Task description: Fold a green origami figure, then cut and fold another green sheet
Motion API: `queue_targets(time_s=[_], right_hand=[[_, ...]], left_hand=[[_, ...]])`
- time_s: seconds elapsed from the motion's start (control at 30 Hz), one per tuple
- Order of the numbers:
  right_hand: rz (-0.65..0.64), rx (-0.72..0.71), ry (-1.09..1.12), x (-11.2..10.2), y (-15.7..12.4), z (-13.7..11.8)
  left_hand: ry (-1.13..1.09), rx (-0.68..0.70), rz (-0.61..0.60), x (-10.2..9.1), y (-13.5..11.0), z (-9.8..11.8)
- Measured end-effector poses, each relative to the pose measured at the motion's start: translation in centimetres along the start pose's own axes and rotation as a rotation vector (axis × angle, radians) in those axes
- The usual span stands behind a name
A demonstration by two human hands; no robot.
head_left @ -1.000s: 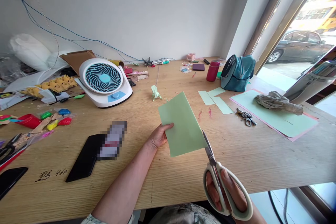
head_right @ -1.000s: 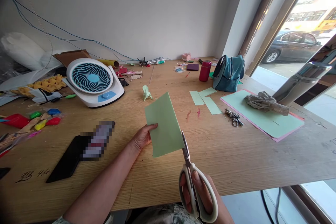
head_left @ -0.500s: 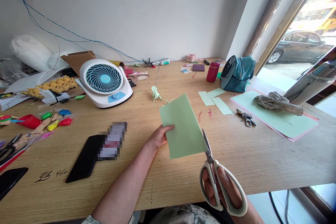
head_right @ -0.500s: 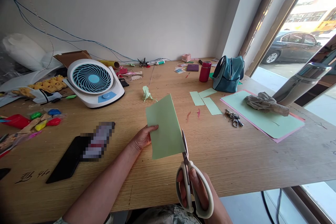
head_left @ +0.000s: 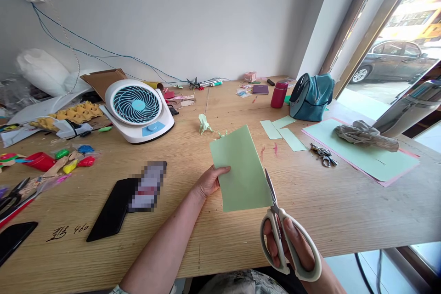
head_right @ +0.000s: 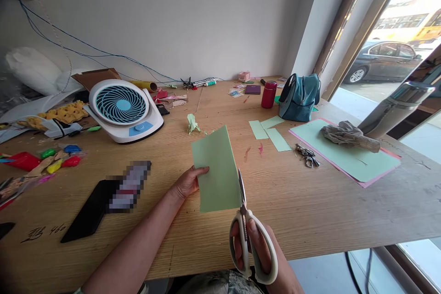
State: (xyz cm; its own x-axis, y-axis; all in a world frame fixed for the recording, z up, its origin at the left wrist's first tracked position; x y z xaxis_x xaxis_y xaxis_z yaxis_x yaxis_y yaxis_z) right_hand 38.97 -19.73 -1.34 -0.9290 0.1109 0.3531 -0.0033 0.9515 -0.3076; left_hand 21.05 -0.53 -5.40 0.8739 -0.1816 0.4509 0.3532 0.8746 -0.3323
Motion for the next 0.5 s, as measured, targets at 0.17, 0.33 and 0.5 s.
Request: queue_targets(time_s=[0.17, 0.33, 0.5], right_hand=[[-0.002, -0.032, -0.011, 0.28, 0.21, -0.20], [0.024, -0.046, -0.023, -0.09, 0.35, 0.19], [0.019, -0.038, -0.037, -0.32, 0.49, 0.21]], left_hand=[[0.008, 0.012, -0.004, -0.02, -0.05, 0.00], [0.021, 0.007, -0.005, -0.05, -0.03, 0.03], [0.038, 0.000, -0.016, 0.12, -0.22, 0.16]])
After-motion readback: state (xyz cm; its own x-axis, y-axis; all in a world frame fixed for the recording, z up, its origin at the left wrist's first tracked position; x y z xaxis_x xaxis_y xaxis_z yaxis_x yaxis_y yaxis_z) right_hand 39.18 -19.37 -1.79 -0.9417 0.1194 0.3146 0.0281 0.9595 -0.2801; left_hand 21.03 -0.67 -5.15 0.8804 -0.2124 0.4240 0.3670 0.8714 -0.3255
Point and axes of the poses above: each hand's wrist, its own y-axis towards the middle knuckle, its own x-axis out of the palm, z = x × y, the point moved 3 cm from there along y, towards the middle knuckle, and after that the axes turned 8 degrees about z, right-handed, at the moved point
